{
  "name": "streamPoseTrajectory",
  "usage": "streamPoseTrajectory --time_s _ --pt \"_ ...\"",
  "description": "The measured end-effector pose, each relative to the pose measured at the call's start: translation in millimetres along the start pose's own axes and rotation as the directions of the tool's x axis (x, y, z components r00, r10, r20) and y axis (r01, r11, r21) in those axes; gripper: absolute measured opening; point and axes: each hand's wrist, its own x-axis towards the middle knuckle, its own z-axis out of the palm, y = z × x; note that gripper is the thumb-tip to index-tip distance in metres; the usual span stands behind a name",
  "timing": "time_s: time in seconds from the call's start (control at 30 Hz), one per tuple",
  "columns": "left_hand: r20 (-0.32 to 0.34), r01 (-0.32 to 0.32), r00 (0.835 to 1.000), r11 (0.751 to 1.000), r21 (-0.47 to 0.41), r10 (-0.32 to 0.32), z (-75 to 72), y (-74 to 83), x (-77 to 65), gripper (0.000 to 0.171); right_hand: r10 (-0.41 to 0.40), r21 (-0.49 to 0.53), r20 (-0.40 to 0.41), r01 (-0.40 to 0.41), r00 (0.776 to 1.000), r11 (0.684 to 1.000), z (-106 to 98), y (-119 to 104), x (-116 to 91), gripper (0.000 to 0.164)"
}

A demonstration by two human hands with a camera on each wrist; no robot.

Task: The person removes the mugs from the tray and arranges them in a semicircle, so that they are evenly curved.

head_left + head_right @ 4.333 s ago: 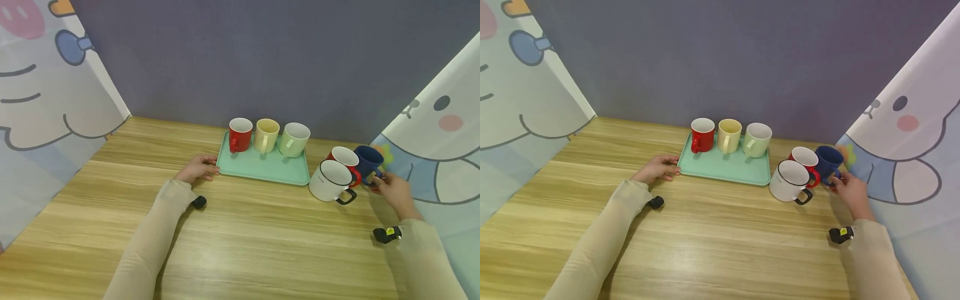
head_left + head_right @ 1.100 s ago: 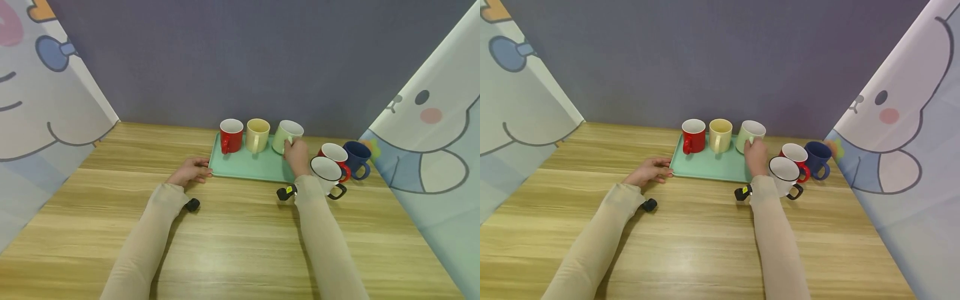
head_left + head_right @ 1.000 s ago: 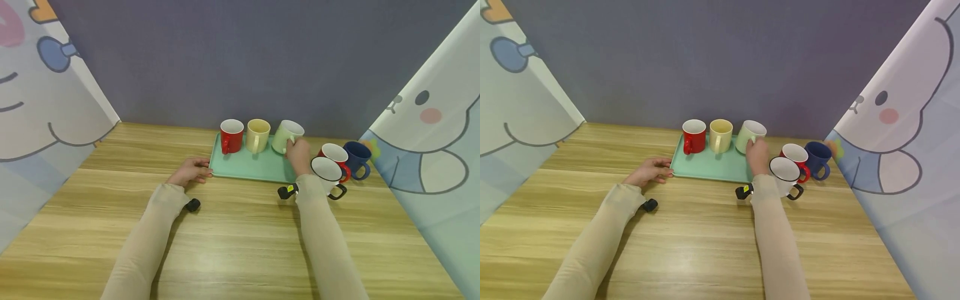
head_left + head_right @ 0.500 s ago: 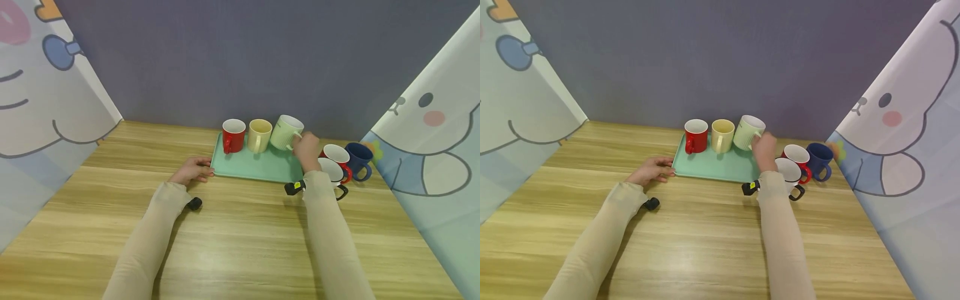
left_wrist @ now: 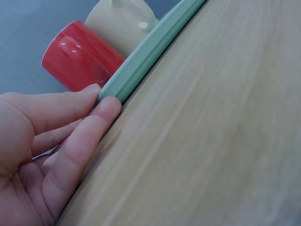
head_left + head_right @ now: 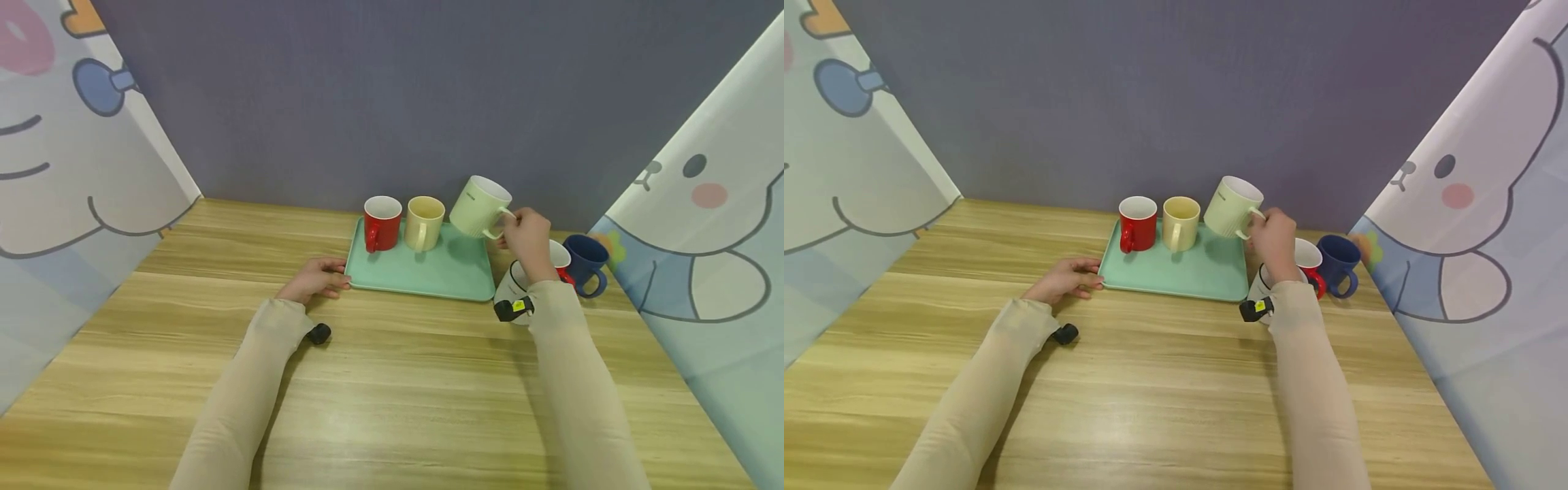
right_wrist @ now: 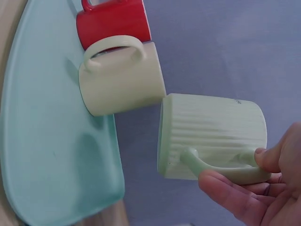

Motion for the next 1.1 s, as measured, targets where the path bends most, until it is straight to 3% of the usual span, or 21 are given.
streamPoseTrajectory --time_s 0.2,0.43,0.73,0.93,1.1 --pt "0.002 -0.006 1.0 1.0 0.008 0.006 0.2 0.9 -0.5 0.062 0.007 -0.004 0.025 -0.007 1.0 1.0 -20 2 -3 0.033" --pt "-0.004 -0.004 1.0 1.0 0.011 0.004 0.4 1.9 0.3 0.062 -0.059 -0.004 0.013 0.059 0.998 0.998 -43 6 -10 0.036" --pt "-0.013 0.001 1.0 1.0 0.011 -0.001 0.3 3.6 -1.4 0.061 0.024 -0.01 -0.008 -0.024 1.0 1.0 -75 10 -18 0.035" --pt "-0.018 0.001 1.0 1.0 0.011 -0.001 1.0 1.7 -1.9 0.06 0.071 0.046 -0.048 -0.069 0.996 0.997 -94 19 -23 0.033" --pt "-0.013 -0.006 1.0 1.0 0.014 0.007 1.0 0.9 -2.7 0.061 0.098 0.093 -0.071 -0.091 0.993 0.991 -113 30 -28 0.02"
